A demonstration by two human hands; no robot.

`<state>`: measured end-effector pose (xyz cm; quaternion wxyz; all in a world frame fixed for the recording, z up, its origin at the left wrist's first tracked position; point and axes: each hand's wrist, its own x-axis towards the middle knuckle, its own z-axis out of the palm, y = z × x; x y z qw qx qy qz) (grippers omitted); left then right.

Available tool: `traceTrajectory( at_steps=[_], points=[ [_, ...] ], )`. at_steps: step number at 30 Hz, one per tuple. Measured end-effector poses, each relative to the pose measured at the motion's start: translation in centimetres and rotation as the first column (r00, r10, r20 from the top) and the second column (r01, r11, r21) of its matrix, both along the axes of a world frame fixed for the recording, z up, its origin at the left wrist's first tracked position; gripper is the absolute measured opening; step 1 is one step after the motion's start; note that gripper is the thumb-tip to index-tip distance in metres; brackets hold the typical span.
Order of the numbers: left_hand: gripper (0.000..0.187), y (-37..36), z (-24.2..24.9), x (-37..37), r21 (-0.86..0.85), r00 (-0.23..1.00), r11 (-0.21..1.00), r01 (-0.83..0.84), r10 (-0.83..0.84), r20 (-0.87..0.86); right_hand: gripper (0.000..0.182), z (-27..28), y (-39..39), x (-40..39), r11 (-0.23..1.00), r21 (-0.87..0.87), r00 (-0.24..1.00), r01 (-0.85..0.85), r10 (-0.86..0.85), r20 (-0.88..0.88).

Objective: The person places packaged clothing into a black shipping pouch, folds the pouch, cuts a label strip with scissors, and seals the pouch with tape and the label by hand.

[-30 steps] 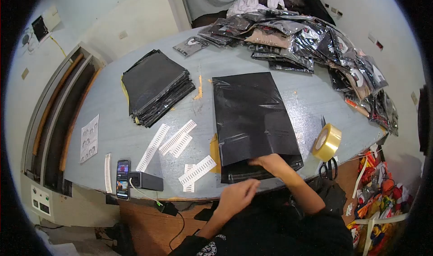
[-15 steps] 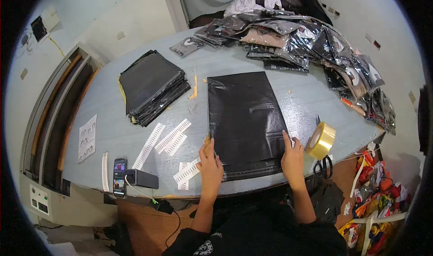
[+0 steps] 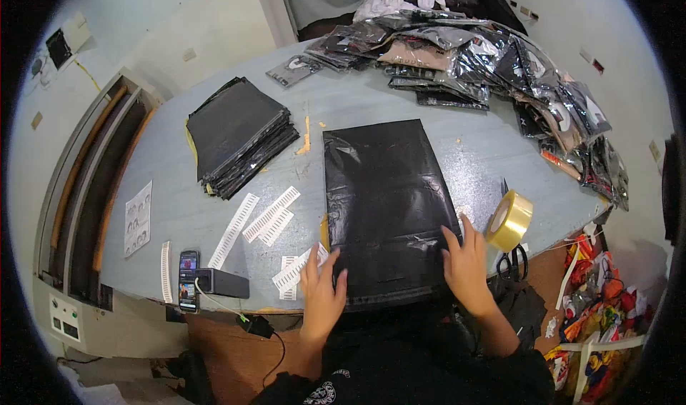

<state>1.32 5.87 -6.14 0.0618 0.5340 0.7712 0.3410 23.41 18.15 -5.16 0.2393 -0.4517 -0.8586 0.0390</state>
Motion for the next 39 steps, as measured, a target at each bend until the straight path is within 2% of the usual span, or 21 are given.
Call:
traceTrajectory(
  at_steps=[1,3,4,5,7,9,10,12,13,15,16,18,19,21,28,31,33,35,36,37,39],
  points=[
    [0.037,1.0,0.7,-0.2,0.143,0.999,0.989,0.038,-0.036,-0.016,0.045,1.1,0.9,-0.7,0.99,-0.008,0.983,-0.142,0.14,-0.12],
    [0.042,4.7,2.4,-1.5,0.215,0.952,0.955,0.204,-0.244,0.184,0.04,2.5,3.7,-3.0,0.903,-0.136,0.861,-0.408,0.33,-0.387],
    [0.045,7.3,3.0,-2.0,0.342,0.814,0.913,0.223,-0.368,0.449,0.036,2.7,5.6,-4.5,0.827,-0.22,0.751,-0.518,0.316,-0.58],
    [0.048,10.3,3.2,-2.3,0.47,0.589,0.86,0.198,-0.487,0.645,0.033,2.5,7.8,-6.3,0.728,-0.271,0.615,-0.63,0.255,-0.747],
    [0.053,17.1,1.7,-3.9,0.641,0.151,0.766,-0.047,-0.629,0.762,0.037,2.4,11.9,-10.4,0.542,-0.233,0.214,-0.808,-0.1,-0.972],
    [0.057,22.3,1.3,-5.5,0.576,-0.254,0.792,-0.202,-0.611,0.75,0.049,1.0,16.5,-13.4,0.448,-0.132,-0.071,-0.884,-0.409,-0.91],
    [0.057,24.3,0.5,-5.5,0.587,-0.248,0.784,-0.201,-0.621,0.744,0.049,0.2,18.1,-14.5,0.448,-0.121,-0.076,-0.886,-0.398,-0.914],
    [0.06,28.0,-0.8,-5.2,0.519,-0.422,0.73,-0.444,-0.682,0.598,0.059,-1.2,20.7,-16.5,0.464,0.006,-0.365,-0.886,-0.688,-0.627],
    [0.061,29.0,-1.4,-4.8,0.492,-0.485,0.743,-0.454,-0.669,0.563,0.059,-1.8,21.7,-17.5,0.467,0.023,-0.374,-0.884,-0.677,-0.634],
    [0.062,31.7,-4.2,-4.6,0.473,-0.54,0.736,-0.485,-0.677,0.5,0.066,-3.8,22.7,-18.7,0.469,0.051,-0.428,-0.882,-0.75,-0.505],
    [0.062,32.1,-4.9,-4.7,0.485,-0.541,0.733,-0.478,-0.68,0.494,0.066,-4.8,23.4,-18.9,0.474,0.062,-0.435,-0.878,-0.74,-0.512],
    [0.063,32.8,-6.5,-5.0,0.383,-0.52,0.732,-0.563,-0.674,0.524,0.068,-6.3,24.7,-19.2,0.486,0.039,-0.45,-0.873,-0.772,-0.448],
    [0.064,32.6,-6.7,-5.5,0.408,-0.556,0.727,-0.552,-0.685,0.471,0.068,-6.6,25.0,-19.1,0.488,0.045,-0.452,-0.872,-0.768,-0.454],
    [0.064,32.3,-6.7,-6.4,0.395,-0.463,0.696,-0.6,-0.705,0.538,0.068,-7.1,25.3,-18.9,0.48,0.001,-0.424,-0.877,-0.774,-0.47],
    [0.063,30.9,-7.5,-9.4,0.342,-0.458,0.634,-0.693,-0.754,0.47,0.064,-8.1,27.4,-15.8,0.565,-0.089,-0.455,-0.82,-0.738,-0.498],
    [0.066,30.8,-7.3,-10.2,0.337,-0.161,0.522,-0.784,-0.694,0.702,0.064,-7.9,28.1,-14.9,0.61,-0.155,-0.463,-0.777,-0.721,-0.515],
    [0.068,31.1,-6.8,-10.5,0.351,-0.113,0.497,-0.794,-0.687,0.718,0.064,-7.6,28.2,-15.0,0.735,-0.226,-0.478,-0.639,-0.61,-0.631],
    [0.067,31.7,-5.8,-9.8,0.489,-0.137,0.514,-0.705,-0.775,0.617,0.06,-6.1,26.7,-16.2,0.783,-0.201,-0.482,-0.588,-0.539,-0.691],
    [0.066,31.3,-3.5,-8.3,0.531,-0.202,0.563,-0.634,-0.783,0.588,0.057,-5.7,26.3,-16.9,0.747,-0.095,-0.481,-0.658,-0.514,-0.71],
    [0.066,32.0,-3.4,-7.1,0.534,-0.204,0.559,-0.634,-0.788,0.581,0.055,-5.5,26.3,-17.6,0.697,0.011,-0.483,-0.717,-0.485,-0.729],
    [0.064,33.1,-3.6,-5.1,0.486,-0.451,0.707,-0.514,-0.705,0.547,0.049,-6.0,26.0,-19.3,0.573,-0.026,-0.398,-0.819,-0.6,-0.694]
  ],
)
